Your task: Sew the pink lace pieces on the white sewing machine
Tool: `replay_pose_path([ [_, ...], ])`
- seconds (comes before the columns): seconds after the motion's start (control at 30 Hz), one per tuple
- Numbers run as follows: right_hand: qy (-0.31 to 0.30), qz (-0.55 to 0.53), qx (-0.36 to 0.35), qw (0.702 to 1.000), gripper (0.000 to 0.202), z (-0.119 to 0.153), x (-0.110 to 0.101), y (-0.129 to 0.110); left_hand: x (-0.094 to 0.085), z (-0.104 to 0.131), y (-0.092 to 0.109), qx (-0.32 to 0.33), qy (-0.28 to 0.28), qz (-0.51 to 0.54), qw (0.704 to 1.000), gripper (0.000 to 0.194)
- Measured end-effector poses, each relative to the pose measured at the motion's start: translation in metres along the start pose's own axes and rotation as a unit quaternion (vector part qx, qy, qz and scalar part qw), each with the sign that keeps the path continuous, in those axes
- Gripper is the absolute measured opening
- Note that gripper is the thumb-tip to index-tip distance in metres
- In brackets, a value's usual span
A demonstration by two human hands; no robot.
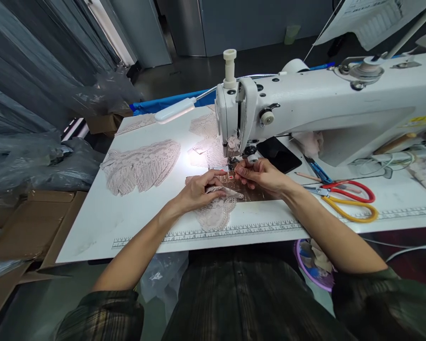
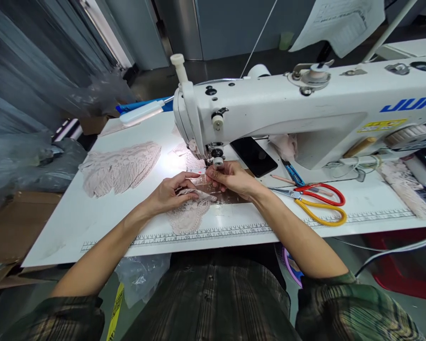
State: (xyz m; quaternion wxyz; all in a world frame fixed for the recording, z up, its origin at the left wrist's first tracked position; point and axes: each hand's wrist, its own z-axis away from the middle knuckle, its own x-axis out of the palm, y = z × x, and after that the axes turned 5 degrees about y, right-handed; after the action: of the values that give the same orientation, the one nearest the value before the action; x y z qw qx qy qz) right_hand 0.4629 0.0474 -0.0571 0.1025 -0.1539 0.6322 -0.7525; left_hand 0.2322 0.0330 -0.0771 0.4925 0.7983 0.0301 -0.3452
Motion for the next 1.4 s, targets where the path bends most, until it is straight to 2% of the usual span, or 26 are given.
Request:
replay_pose_path([
  [0.2,-0.018,0.107,-0.009,0.994,0.045,0.0,-0.001,0.008,-0.001,0.001,-0.005,0.051,0.065,-0.064,0.995,0.043],
  [0.33,-0.029,0.186,-0.099,0.977,0.041,0.001,0.006,0.015,0.001,0.001,-0.007,0.058,0.078,-0.095,0.991,0.049],
  [0.43,0.005,0.27,-0.174,0.947,0.031,0.003,0.02,0.021,0.003,0.002,-0.008,0.044,0.082,-0.128,0.987,0.052],
  [0.53,0.069,0.329,-0.191,0.922,0.018,0.007,0.034,0.027,0.004,0.003,-0.009,0.03,0.088,-0.154,0.984,0.057],
  [0.57,0.079,0.321,-0.191,0.924,0.016,0.007,0.036,0.028,0.004,0.003,-0.01,0.032,0.088,-0.16,0.983,0.058],
  [0.63,0.064,0.251,-0.169,0.951,0.017,0.007,0.036,0.029,0.003,0.002,-0.01,0.045,0.086,-0.172,0.98,0.06],
  [0.7,0.026,0.154,-0.108,0.982,0.025,0.005,0.032,0.026,0.003,0.002,-0.011,0.066,0.084,-0.182,0.978,0.057],
  [0.77,0.0,0.081,-0.036,0.996,0.035,0.003,0.027,0.022,0.002,0.001,-0.01,0.078,0.076,-0.184,0.977,0.049],
  [0.87,0.01,0.029,0.014,0.999,0.044,0.001,0.02,0.014,0.001,0.001,-0.006,0.075,0.069,-0.168,0.98,0.033],
  [0.93,0.034,0.01,0.013,0.999,0.049,0.001,0.018,0.011,-0.001,0.001,-0.002,0.066,0.062,-0.151,0.984,0.027],
  [1.03,0.046,-0.013,0.002,0.999,0.051,0.002,0.017,0.011,-0.003,0.0,0.005,0.066,0.032,-0.096,0.993,0.028],
  [1.17,-0.024,-0.086,-0.02,0.996,0.046,0.005,0.019,0.012,0.002,-0.002,0.012,0.092,0.046,-0.056,0.993,0.031],
  [1.27,-0.053,-0.128,-0.015,0.99,0.045,0.007,0.026,0.009,0.007,-0.002,0.014,0.096,0.066,-0.054,0.992,0.024],
  [1.33,-0.045,-0.122,0.006,0.992,0.046,0.011,0.03,0.007,0.006,-0.001,0.016,0.132,0.055,-0.067,0.988,0.02],
  [1.4,-0.036,-0.099,0.036,0.994,0.045,0.018,0.033,0.005,0.0,0.0,0.021,0.193,0.014,-0.11,0.975,0.02],
])
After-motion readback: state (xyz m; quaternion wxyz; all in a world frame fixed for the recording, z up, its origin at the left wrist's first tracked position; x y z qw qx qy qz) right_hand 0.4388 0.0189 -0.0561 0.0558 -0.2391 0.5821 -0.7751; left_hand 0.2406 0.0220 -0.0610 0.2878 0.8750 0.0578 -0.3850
